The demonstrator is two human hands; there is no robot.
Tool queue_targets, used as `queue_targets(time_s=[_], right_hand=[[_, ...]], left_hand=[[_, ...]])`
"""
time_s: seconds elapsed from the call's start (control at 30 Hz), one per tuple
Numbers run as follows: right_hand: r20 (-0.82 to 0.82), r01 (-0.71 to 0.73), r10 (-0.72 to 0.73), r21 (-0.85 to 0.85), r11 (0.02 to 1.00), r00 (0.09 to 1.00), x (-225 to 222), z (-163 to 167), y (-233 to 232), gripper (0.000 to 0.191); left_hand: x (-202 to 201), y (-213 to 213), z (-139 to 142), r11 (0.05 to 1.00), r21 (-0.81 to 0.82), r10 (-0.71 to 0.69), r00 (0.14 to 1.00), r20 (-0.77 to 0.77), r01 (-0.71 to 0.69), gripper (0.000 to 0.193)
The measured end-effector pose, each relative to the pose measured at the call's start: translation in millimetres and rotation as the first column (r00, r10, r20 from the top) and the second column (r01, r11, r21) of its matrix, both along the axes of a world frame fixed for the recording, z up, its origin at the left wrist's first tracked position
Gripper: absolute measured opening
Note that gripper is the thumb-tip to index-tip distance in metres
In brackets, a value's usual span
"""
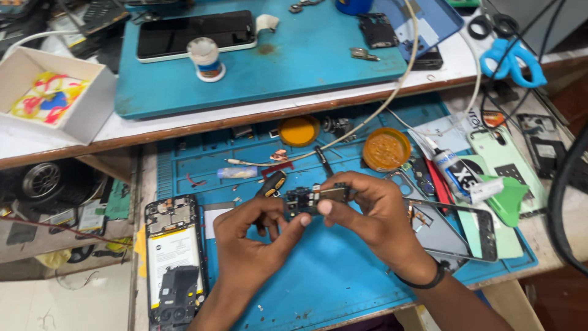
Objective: The person repairs a disassembled smartphone at a workbench. They use tweezers to work on the exposed motherboard, manipulate small components and connectors with their fingers, handle the phone body and battery, and use a screwdriver on the opened phone.
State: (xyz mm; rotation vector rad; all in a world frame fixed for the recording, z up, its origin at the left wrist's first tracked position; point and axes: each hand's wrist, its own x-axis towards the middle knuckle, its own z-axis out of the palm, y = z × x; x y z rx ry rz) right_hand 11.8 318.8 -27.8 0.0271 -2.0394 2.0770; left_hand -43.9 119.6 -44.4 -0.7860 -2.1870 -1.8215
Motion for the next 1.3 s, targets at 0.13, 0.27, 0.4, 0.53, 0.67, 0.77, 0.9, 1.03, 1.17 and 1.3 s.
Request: queue_targets(time_s=[0.13, 0.27, 0.4, 0.53, 0.67, 0.77, 0.9, 1.03, 1.17, 1.3], right_hand=[[-0.496, 0.333, -0.094, 0.421, 0.844, 0.863, 6, 14, -3, 0.019], [-0.528, 0.449, -0.166, 0.469, 0.761, 0.833, 19, 23, 17, 0.019], [-0.406, 0.447, -0.242, 0.547, 0.708, 0.881, 48, 33, 62, 0.026], [-0.115, 0.374, -0.394, 0.631, 0.680, 0.912, 65, 36, 113, 0.038], [0.074, 0.207, -0.492, 0.846, 0.491, 0.867, 71, 28, 139, 0.035], [0.073, 0.121, -0.454, 0.916, 0.383, 0.888, 69, 23, 144, 0.036], [0.052, -0.018, -0.415, 0.996, 0.084, 0.908, 57, 18, 137, 0.032], [-0.235, 0.218, -0.332, 0.972, -0.090, 0.913, 59, 29, 122, 0.027], [-0.320, 0.357, -0.294, 0.930, 0.082, 0.901, 94, 56, 93, 0.016], [-0.253, 0.296, -0.203, 0.929, 0.222, 0.946, 104, 70, 36, 0.012]], left_hand=[[-1, 1, 3, 0.998, -0.058, 0.019, 1.000, -0.013, -0.019, 0.028], [4, 13, 4, 0.985, -0.175, -0.011, 1.000, 0.029, 0.016, 0.026], [14, 22, 3, 0.901, -0.431, -0.122, 0.980, -0.155, 0.044, 0.020], [19, 25, 2, 0.844, -0.530, -0.255, 0.930, -0.265, 0.080, 0.018], [20, 24, -2, 0.819, -0.562, -0.298, 0.922, -0.247, 0.114, 0.019], [21, 23, -6, 0.812, -0.575, -0.302, 0.914, -0.272, 0.097, 0.019], [21, 23, -6, 0.795, -0.597, -0.300, 0.923, -0.242, 0.102, 0.019], [21, 26, 0, 0.800, -0.589, -0.299, 0.925, -0.234, 0.109, 0.019], [21, 19, -7, 0.853, -0.503, -0.341, 0.876, -0.342, 0.136, 0.022], [21, 12, -32, 0.850, -0.466, -0.419, 0.850, -0.318, 0.245, 0.023]])
